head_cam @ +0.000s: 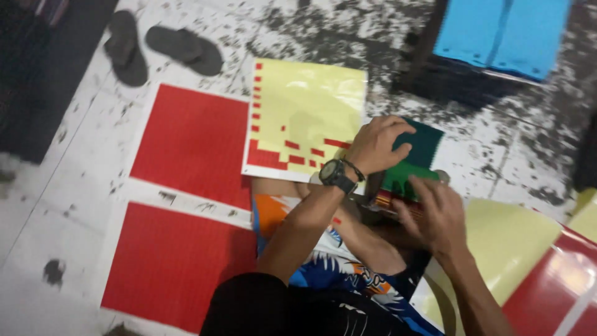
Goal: The person sits on the floor and peels small red stickers from a yellow backing sheet. They then place the stickers onto a stack of colorful notebooks, pressing them down to adhere.
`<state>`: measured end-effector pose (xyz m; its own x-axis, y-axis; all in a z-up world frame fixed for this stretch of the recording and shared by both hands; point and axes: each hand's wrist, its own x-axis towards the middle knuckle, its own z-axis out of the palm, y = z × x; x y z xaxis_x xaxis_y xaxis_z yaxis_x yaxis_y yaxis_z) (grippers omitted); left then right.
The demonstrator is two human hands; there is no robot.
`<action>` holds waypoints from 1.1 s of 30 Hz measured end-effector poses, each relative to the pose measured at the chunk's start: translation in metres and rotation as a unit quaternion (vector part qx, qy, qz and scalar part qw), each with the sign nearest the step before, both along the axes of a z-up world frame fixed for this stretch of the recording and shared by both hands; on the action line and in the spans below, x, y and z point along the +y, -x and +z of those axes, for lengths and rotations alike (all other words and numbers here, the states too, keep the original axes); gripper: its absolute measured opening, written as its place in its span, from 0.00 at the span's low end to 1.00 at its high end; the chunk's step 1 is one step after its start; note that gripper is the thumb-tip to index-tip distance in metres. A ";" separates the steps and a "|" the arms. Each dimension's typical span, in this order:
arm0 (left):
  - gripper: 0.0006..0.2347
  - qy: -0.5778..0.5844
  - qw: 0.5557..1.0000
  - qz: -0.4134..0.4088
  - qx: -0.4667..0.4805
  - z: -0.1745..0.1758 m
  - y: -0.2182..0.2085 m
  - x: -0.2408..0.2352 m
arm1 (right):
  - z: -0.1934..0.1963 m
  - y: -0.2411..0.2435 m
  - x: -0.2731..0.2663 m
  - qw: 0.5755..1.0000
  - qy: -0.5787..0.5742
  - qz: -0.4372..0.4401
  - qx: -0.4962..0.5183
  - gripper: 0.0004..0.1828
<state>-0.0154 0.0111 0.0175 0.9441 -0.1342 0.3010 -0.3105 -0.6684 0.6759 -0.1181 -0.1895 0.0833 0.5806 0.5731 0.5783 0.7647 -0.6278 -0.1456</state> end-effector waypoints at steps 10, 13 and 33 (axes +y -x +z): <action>0.11 0.049 0.947 0.285 -0.139 0.111 0.160 0.162 | 0.047 -0.050 0.154 0.978 -0.042 0.150 0.139 0.18; 0.14 0.041 0.901 0.412 -0.130 0.081 0.197 0.182 | 0.037 -0.051 0.191 0.926 0.011 0.146 0.348 0.27; 0.17 0.412 0.816 0.400 0.065 0.065 0.230 0.198 | 0.033 0.026 0.263 0.947 -0.063 0.113 0.295 0.19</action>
<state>-0.2457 0.2090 0.0823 0.6623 0.7375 -0.1323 0.1124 0.0769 0.9907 -0.1439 0.0738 0.1160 0.6951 0.6691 0.2631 0.6391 -0.4076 -0.6522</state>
